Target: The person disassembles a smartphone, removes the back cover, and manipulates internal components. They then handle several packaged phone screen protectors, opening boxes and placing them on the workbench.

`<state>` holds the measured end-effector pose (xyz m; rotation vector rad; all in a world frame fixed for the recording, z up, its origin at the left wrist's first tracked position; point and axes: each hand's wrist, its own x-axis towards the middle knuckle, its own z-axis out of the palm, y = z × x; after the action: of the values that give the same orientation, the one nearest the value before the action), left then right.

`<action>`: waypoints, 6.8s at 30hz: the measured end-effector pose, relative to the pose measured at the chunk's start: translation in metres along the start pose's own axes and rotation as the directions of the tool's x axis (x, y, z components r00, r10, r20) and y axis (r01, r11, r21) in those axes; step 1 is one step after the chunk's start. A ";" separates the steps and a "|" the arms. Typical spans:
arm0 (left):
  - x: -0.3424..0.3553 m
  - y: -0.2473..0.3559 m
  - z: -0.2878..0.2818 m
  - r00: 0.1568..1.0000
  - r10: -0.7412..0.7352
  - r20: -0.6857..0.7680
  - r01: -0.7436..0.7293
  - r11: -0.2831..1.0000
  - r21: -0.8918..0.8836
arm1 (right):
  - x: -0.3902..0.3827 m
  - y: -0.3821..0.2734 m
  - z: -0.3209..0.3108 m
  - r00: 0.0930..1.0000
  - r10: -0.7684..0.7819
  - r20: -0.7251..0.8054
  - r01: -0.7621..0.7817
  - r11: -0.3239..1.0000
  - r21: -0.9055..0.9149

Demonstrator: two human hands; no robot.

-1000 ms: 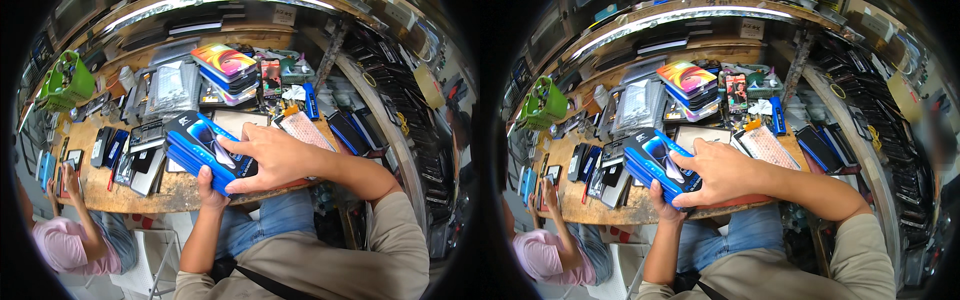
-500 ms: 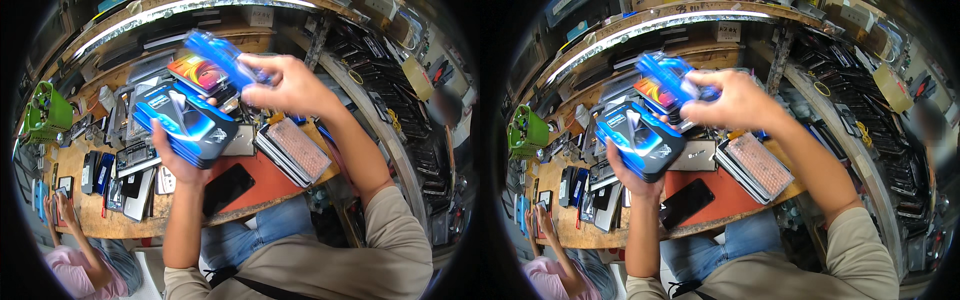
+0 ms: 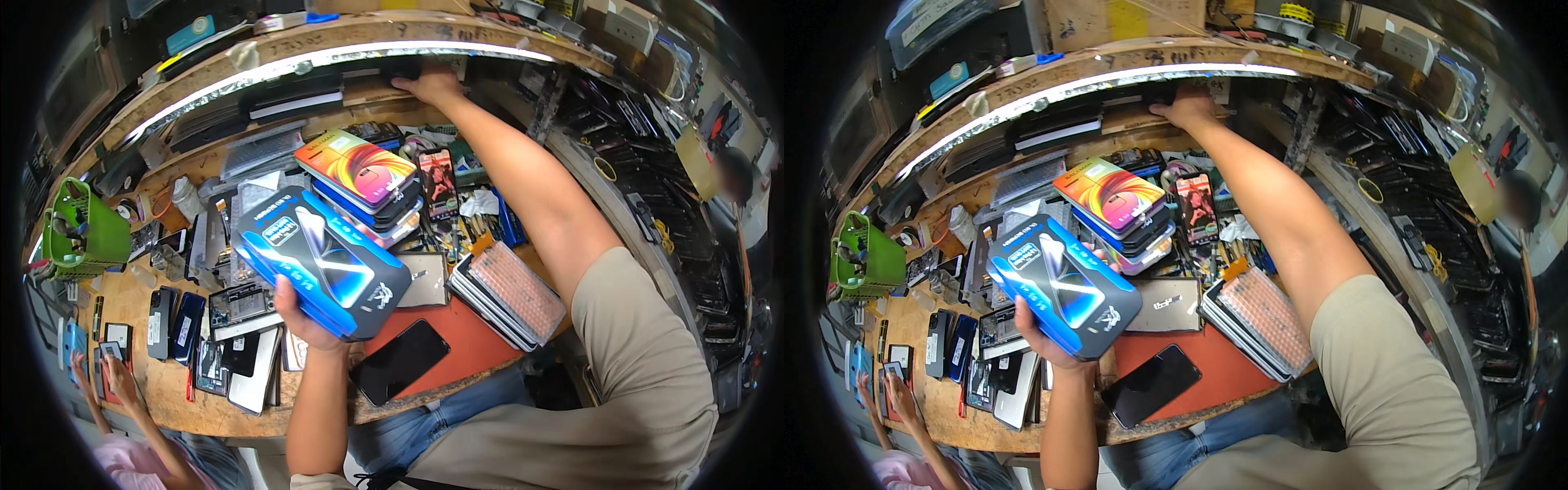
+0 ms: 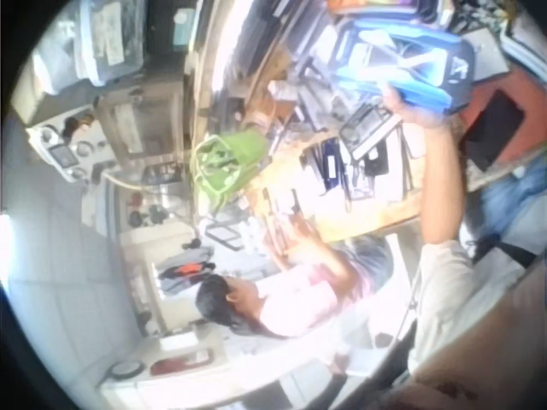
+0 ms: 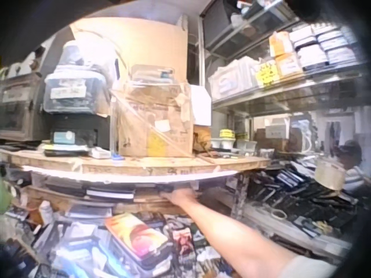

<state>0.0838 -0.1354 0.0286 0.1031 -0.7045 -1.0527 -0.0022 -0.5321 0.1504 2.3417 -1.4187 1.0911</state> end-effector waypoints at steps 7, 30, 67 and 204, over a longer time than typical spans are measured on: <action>-0.012 -0.001 -0.008 0.992 0.088 -0.087 -0.076 0.988 0.132 | -0.140 -0.075 -0.121 0.820 -0.456 0.346 0.169 0.770 0.616; -0.025 -0.020 -0.003 0.986 0.105 -0.128 -0.074 0.972 0.224 | -0.226 -0.076 -0.208 0.434 -0.625 0.649 -0.174 0.648 0.741; -0.021 -0.007 0.008 0.979 0.084 -0.186 -0.030 0.961 0.275 | -0.219 -0.072 -0.204 0.402 -0.649 0.646 -0.367 0.532 0.763; -0.020 -0.047 -0.008 0.978 0.200 -0.066 -0.014 0.378 0.926 | -0.072 -0.037 -0.059 0.984 0.067 0.166 -0.047 0.991 -0.123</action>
<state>0.0462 -0.1448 -0.0059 1.1269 -1.0701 -0.3738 -0.0201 -0.4336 0.1505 2.3704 -1.5717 0.8118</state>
